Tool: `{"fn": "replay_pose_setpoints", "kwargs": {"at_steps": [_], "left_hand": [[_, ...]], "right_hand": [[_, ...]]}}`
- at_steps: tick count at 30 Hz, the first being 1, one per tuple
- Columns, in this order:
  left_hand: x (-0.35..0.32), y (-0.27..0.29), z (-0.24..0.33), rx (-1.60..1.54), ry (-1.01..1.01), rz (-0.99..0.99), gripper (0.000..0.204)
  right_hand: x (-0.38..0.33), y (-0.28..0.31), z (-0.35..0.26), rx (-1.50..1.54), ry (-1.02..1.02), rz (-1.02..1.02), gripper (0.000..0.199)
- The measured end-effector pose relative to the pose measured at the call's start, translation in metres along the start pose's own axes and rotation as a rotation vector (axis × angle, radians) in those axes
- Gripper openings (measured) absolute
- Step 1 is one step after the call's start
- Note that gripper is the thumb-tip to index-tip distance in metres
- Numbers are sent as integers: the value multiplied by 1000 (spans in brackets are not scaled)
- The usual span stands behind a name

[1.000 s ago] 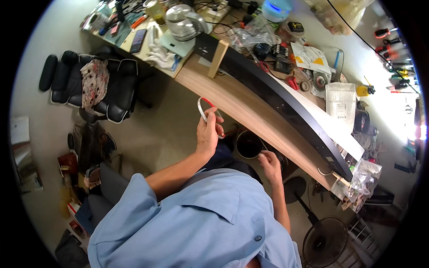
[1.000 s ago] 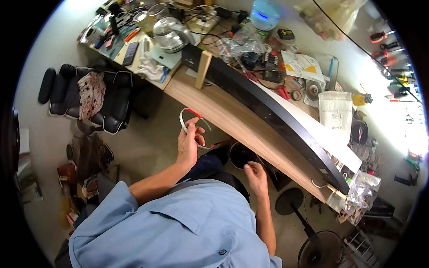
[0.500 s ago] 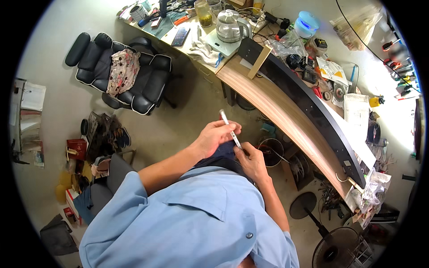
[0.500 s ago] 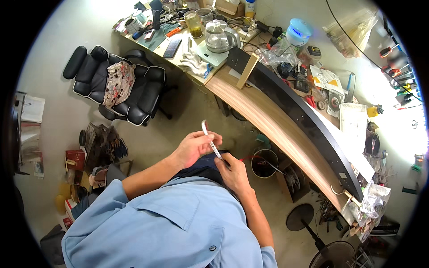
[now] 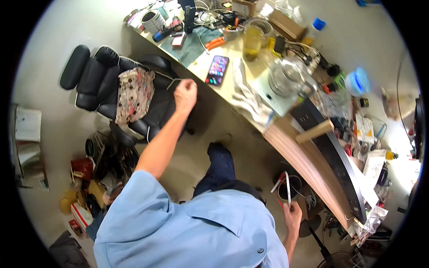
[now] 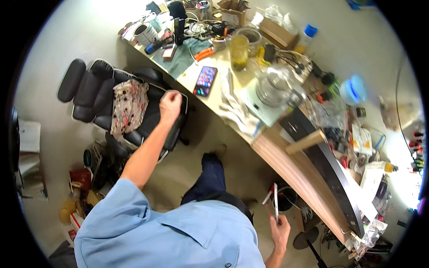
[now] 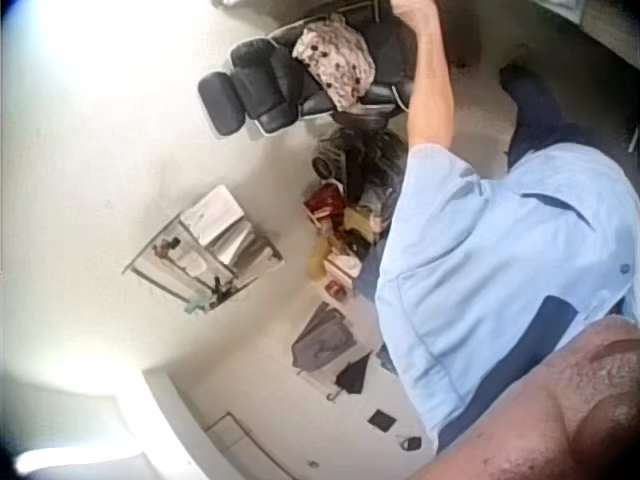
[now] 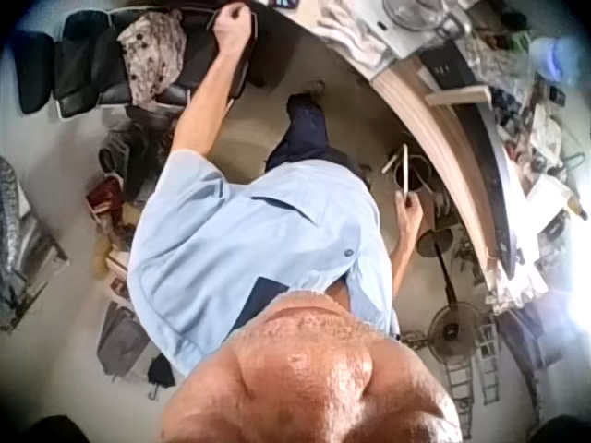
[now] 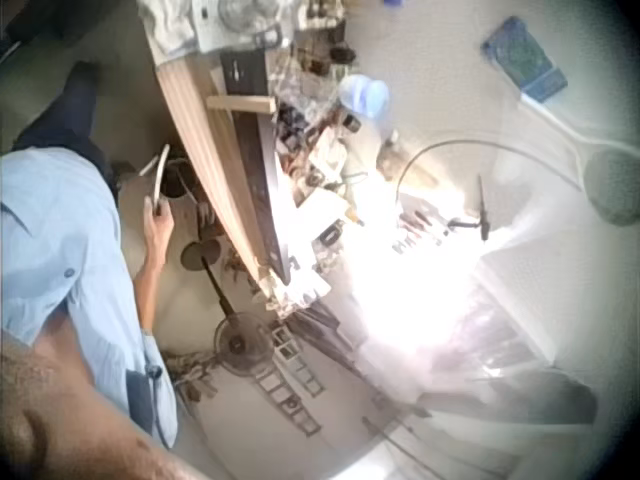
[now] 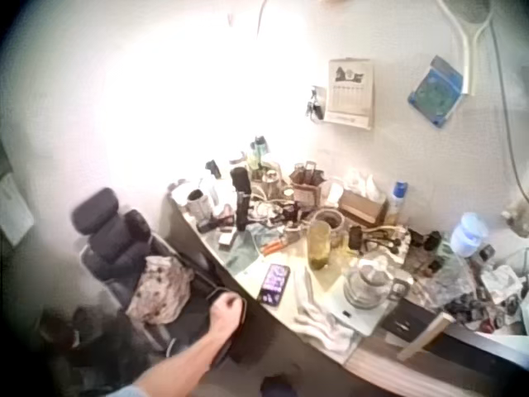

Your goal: The person secures a black electronic component into a waist-mounted pouch. They then measure a long white fixture on a workbench using a tape measure. Finally, they use a cordless drill to fasten a black strip onto the white fixture.

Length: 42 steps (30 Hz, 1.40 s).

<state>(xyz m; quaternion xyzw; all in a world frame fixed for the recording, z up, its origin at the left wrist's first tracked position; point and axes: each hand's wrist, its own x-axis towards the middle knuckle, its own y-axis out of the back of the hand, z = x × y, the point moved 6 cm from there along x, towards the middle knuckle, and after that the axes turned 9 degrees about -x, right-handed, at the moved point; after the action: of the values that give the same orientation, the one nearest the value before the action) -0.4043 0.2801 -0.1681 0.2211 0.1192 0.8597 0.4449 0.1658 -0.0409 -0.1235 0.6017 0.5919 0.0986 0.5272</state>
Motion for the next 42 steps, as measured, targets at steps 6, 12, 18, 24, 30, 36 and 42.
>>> {"fn": "replay_pose_setpoints", "kwargs": {"at_steps": [6, 12, 18, 24, 30, 36, 42], "left_hand": [[273, 17, -143, 662, 55, 37, 48], [411, -1, -190, 1052, -61, -196, 44], [453, 17, -234, 968, 127, -381, 57], [467, 26, -260, 669, -33, -278, 55], [468, 27, -228, 694, 23, -332, 54], [462, 47, -176, 672, 126, -321, 46], [412, 75, -88, 404, 128, -257, 34]], "right_hand": [[-3, -66, 87, -195, -319, 81, 30], [-34, -73, 117, -169, -453, 168, 21], [-20, -68, 68, -186, -576, 96, 24], [-12, -71, 24, -327, -600, 104, 33], [-30, -82, 30, -231, -604, 112, 33], [-22, -76, 46, -130, -558, 160, 30], [-16, -62, 75, 48, -522, 219, 34]]}}
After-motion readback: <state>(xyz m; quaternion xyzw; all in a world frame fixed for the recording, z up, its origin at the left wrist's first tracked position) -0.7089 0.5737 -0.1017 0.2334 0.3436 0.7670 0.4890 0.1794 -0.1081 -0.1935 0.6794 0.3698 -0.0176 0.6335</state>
